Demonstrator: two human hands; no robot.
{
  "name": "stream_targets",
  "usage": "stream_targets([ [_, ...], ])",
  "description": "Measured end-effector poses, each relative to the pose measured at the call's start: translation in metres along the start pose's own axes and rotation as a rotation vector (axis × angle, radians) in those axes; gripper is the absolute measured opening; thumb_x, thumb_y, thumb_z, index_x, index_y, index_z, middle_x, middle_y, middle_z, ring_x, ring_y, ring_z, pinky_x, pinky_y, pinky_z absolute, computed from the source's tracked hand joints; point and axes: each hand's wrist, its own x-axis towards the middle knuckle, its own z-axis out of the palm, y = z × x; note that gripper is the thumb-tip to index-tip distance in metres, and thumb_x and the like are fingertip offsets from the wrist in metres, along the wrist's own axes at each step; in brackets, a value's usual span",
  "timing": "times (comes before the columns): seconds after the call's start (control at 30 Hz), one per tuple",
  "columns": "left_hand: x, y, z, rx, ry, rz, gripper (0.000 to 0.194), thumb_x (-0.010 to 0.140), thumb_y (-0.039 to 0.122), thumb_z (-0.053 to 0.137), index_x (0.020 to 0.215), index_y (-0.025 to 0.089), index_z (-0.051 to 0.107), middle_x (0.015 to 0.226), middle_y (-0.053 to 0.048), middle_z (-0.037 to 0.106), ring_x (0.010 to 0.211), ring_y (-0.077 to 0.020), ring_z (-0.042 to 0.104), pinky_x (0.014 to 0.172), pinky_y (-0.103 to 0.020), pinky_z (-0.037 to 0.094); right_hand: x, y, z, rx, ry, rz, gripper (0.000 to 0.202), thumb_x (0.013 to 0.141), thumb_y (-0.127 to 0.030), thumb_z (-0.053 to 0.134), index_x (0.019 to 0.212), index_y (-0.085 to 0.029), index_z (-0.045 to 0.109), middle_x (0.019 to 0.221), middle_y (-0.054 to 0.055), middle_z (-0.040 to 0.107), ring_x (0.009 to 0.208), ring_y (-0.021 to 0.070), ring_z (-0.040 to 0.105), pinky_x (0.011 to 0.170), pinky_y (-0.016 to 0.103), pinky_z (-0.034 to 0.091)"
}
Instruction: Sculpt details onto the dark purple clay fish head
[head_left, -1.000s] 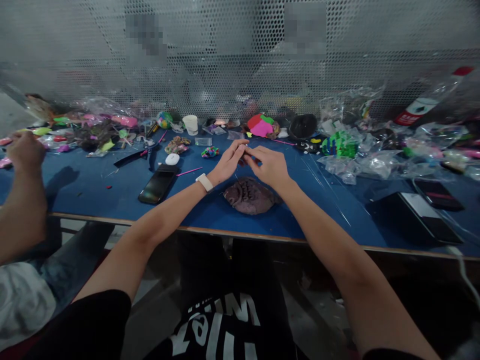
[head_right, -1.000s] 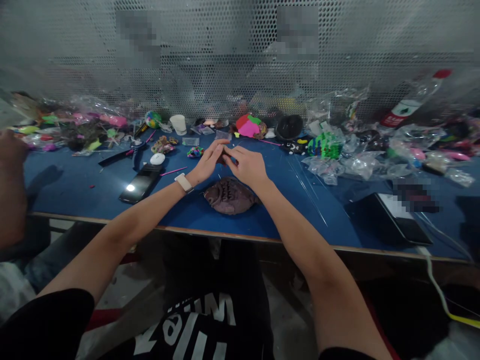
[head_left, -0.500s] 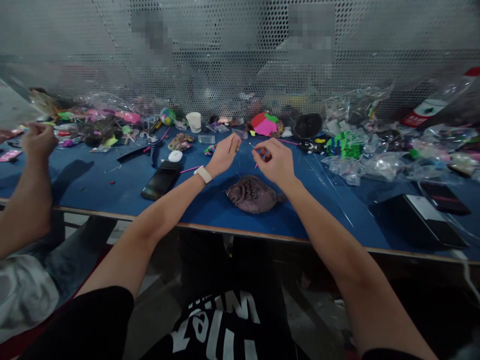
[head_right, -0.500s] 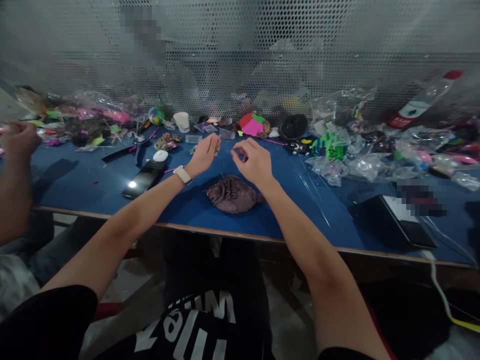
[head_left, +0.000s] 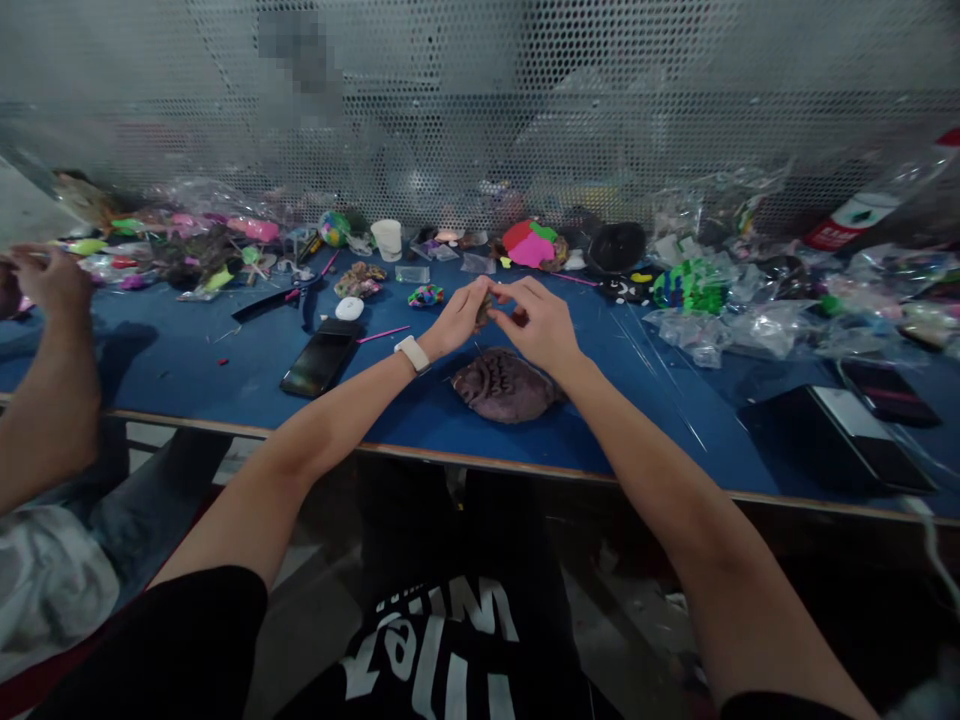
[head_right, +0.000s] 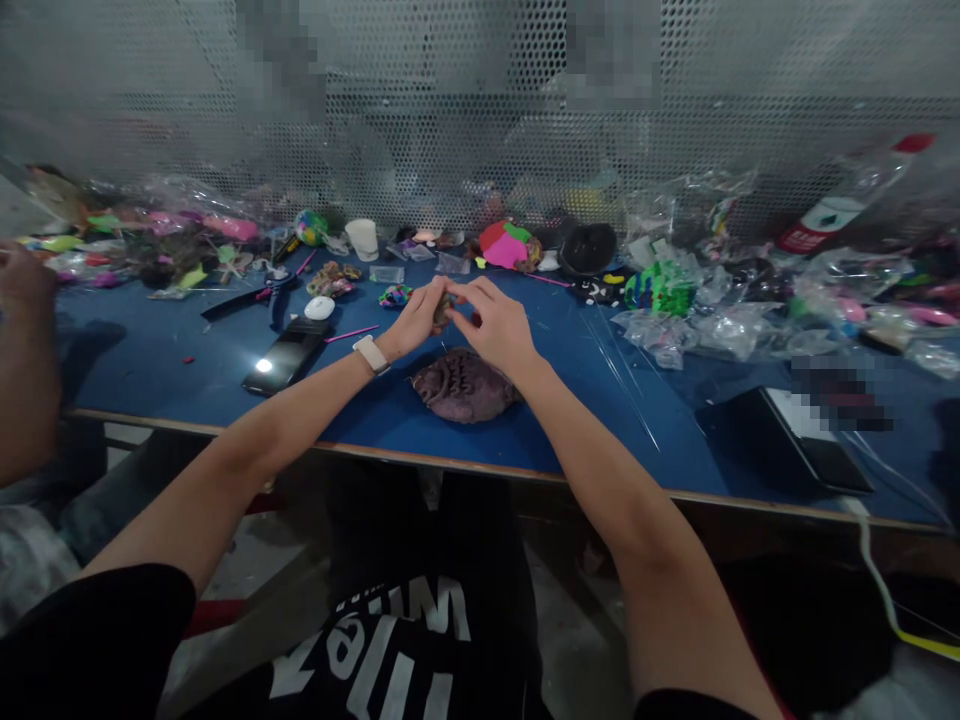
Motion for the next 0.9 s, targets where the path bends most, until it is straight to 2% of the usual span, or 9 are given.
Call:
stream_targets([
  [0.07, -0.004, 0.000, 0.002, -0.030, -0.037, -0.023, 0.095, 0.103, 0.101, 0.014, 0.114, 0.023, 0.068, 0.067, 0.001, 0.045, 0.055, -0.0143, 0.046, 0.052, -0.033, 0.045, -0.001, 0.002, 0.002, -0.015, -0.017, -0.007, 0.027, 0.111, -0.036, 0.067, 0.133, -0.027, 0.080, 0.121, 0.010, 0.082, 0.079, 0.0240, 0.071, 0.078, 0.043, 0.062],
  [0.17, -0.007, 0.002, 0.003, -0.006, -0.056, 0.007, 0.090, 0.106, 0.099, 0.019, 0.105, 0.023, 0.067, 0.068, 0.000, 0.049, 0.059, -0.0155, 0.050, 0.058, -0.034, 0.047, -0.003, 0.002, 0.003, -0.049, -0.025, -0.008, 0.021, 0.112, -0.033, 0.065, 0.125, -0.025, 0.081, 0.118, 0.010, 0.082, 0.081, 0.0240, 0.073, 0.076, 0.041, 0.059],
  [0.37, 0.000, 0.003, -0.006, 0.431, -0.060, 0.249, 0.080, 0.112, 0.093, 0.030, 0.088, 0.023, 0.062, 0.077, -0.005, 0.064, 0.072, -0.0212, 0.062, 0.073, -0.036, 0.048, 0.000, 0.007, 0.004, -0.187, -0.003, 0.002, 0.018, 0.113, -0.031, 0.061, 0.115, -0.024, 0.077, 0.113, 0.010, 0.081, 0.090, 0.0272, 0.075, 0.071, 0.039, 0.055],
  [0.5, 0.003, 0.001, -0.016, 0.626, -0.092, 0.234, 0.062, 0.120, 0.071, 0.040, 0.100, 0.022, 0.072, 0.076, -0.006, 0.066, 0.071, -0.0246, 0.065, 0.076, -0.037, 0.046, 0.006, 0.042, -0.012, -0.083, 0.193, 0.131, 0.033, 0.118, -0.052, 0.058, 0.107, -0.025, 0.073, 0.109, 0.011, 0.079, 0.087, 0.0254, 0.074, 0.078, 0.042, 0.061],
  [0.57, 0.001, -0.002, -0.020, 0.657, -0.125, 0.199, 0.048, 0.119, 0.062, 0.050, 0.121, 0.021, 0.075, 0.075, -0.004, 0.067, 0.070, -0.0255, 0.065, 0.076, -0.036, 0.045, 0.005, 0.064, -0.027, 0.024, 0.380, 0.271, 0.047, 0.114, -0.067, 0.062, 0.102, -0.023, 0.072, 0.107, 0.013, 0.078, 0.078, 0.0219, 0.072, 0.068, 0.039, 0.060],
  [0.6, 0.001, -0.004, -0.022, 0.658, -0.133, 0.175, 0.045, 0.117, 0.058, 0.055, 0.133, 0.020, 0.073, 0.075, -0.003, 0.067, 0.069, -0.0255, 0.065, 0.076, -0.035, 0.045, 0.004, 0.073, -0.034, 0.042, 0.397, 0.300, 0.052, 0.112, -0.071, 0.063, 0.100, -0.021, 0.071, 0.106, 0.014, 0.078, 0.072, 0.0198, 0.071, 0.062, 0.037, 0.058],
  [0.67, 0.000, -0.008, -0.024, 0.649, -0.123, 0.126, 0.055, 0.113, 0.053, 0.065, 0.154, 0.017, 0.063, 0.074, 0.000, 0.067, 0.067, -0.0249, 0.065, 0.076, -0.034, 0.045, 0.001, 0.082, -0.043, 0.090, 0.375, 0.326, 0.056, 0.108, -0.076, 0.066, 0.099, -0.021, 0.072, 0.099, 0.014, 0.079, 0.060, 0.0170, 0.068, 0.052, 0.035, 0.052],
  [0.73, -0.001, -0.010, -0.024, 0.652, -0.104, 0.101, 0.070, 0.110, 0.050, 0.071, 0.167, 0.014, 0.051, 0.076, 0.000, 0.069, 0.068, -0.0239, 0.065, 0.075, -0.032, 0.045, -0.001, 0.079, -0.042, 0.189, 0.281, 0.316, 0.052, 0.104, -0.074, 0.073, 0.098, -0.022, 0.075, 0.097, 0.011, 0.082, 0.057, 0.0179, 0.069, 0.051, 0.036, 0.054],
  [0.9, -0.003, -0.005, -0.016, 0.667, -0.126, 0.138, 0.087, 0.104, 0.035, 0.072, 0.178, 0.013, 0.032, 0.089, -0.003, 0.077, 0.077, -0.0240, 0.072, 0.074, -0.030, 0.047, 0.002, 0.037, -0.017, 0.339, -0.048, 0.122, 0.031, 0.097, -0.049, 0.081, 0.115, -0.024, 0.084, 0.114, 0.010, 0.087, 0.073, 0.0224, 0.077, 0.069, 0.042, 0.064],
])
